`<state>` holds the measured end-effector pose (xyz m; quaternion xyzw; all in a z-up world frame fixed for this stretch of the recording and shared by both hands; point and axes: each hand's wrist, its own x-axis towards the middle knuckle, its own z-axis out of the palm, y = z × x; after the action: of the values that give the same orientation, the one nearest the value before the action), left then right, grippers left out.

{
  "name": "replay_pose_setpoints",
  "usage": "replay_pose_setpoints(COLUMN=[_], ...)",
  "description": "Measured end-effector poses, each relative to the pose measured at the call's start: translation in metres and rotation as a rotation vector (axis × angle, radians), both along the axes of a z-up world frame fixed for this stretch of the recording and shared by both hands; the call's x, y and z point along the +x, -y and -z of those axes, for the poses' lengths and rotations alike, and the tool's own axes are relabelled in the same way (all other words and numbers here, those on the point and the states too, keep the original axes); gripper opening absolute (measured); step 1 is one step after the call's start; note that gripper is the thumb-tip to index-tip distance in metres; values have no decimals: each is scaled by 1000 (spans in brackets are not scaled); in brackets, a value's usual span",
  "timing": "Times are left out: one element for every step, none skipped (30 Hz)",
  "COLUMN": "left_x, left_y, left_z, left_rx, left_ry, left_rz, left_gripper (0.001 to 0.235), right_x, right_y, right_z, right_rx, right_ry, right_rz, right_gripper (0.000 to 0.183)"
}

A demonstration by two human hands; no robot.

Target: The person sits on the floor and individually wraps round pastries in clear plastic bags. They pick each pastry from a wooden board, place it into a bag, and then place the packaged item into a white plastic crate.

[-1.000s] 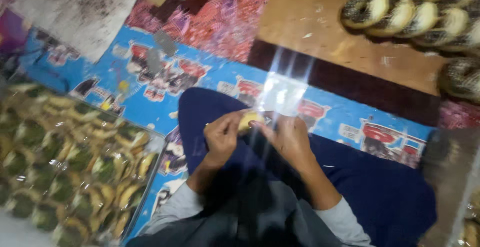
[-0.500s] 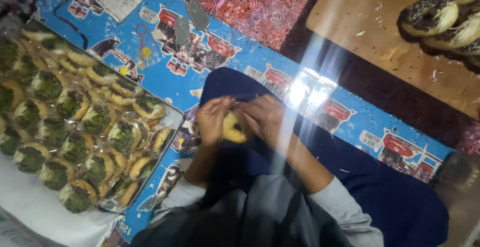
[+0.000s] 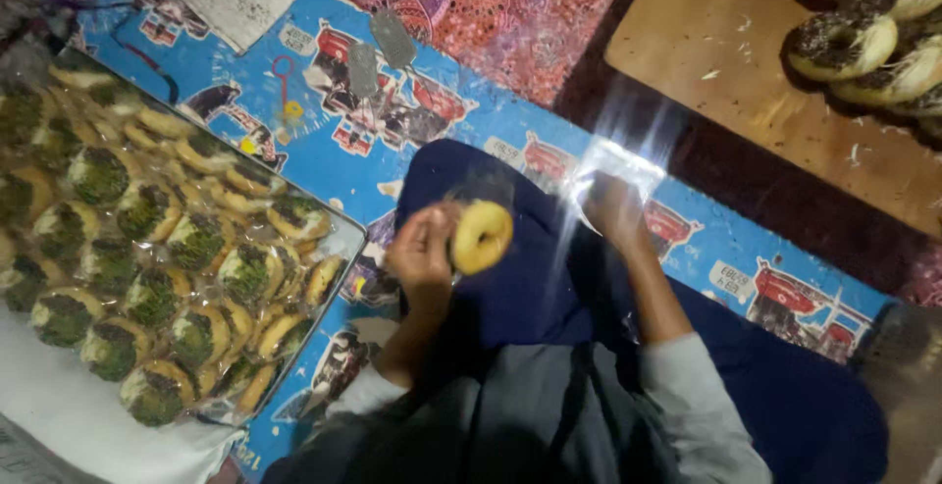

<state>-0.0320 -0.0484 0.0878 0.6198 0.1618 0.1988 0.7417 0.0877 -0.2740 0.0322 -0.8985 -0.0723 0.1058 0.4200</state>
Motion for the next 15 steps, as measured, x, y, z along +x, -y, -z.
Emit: replay_pose_setpoints(left_x=[-1,-7,-19,-18,-18,-23,-22,-21,-18,-7,1,-1,-4,-12,-20], left_y=[-3,-3,-1,0,3,3,3,2,-10,-25,-38,-48,-56,-60,-62], left_z=[-5,-8,-11,-10,-6,-1,8,19,30,43,57,71,85,96,105], left_rx=[-27,-59,109,280,452,493,534,580,291,0,-292,-387,-481,-580,-519], left_ry=[-24,-58,-130,-186,-239,-130,-18,104,-87,-269,-448,-415,-378,-343,-388], left_rz=[-55,-108,-18,74,165,76,-11,-96,-88,-76,-65,35,135,234,232], left_gripper=[23,24,23,23,23,32,43,56,53,51,51,51,55,61,57], right_x=[-13,-40,-65,-83,-94,-108,-106,-98,-97,-82,-72,-74,-66,-70,-74], right_y=[-1,-4,-9,-19,-25,-33,-40,-48,-52,-55,-55,-52,-53,-51,-49], right_z=[7,16,24,31,38,45,55,64,70,77,83,87,92,94,93], right_rx=[127,321,461,553,649,795,866,936,1002,879,755,627,592,551,509], right_ry=[-110,-212,-263,-214,-163,-101,-266,-423,-583,-575,-565,-572,-462,-359,-256], right_rz=[-81,-160,-235,-310,-363,-364,-307,-256,-205,-218,-230,-236,-222,-205,-189], right_gripper=[45,50,55,60,65,71,65,59,54,48,43,39,35,33,33])
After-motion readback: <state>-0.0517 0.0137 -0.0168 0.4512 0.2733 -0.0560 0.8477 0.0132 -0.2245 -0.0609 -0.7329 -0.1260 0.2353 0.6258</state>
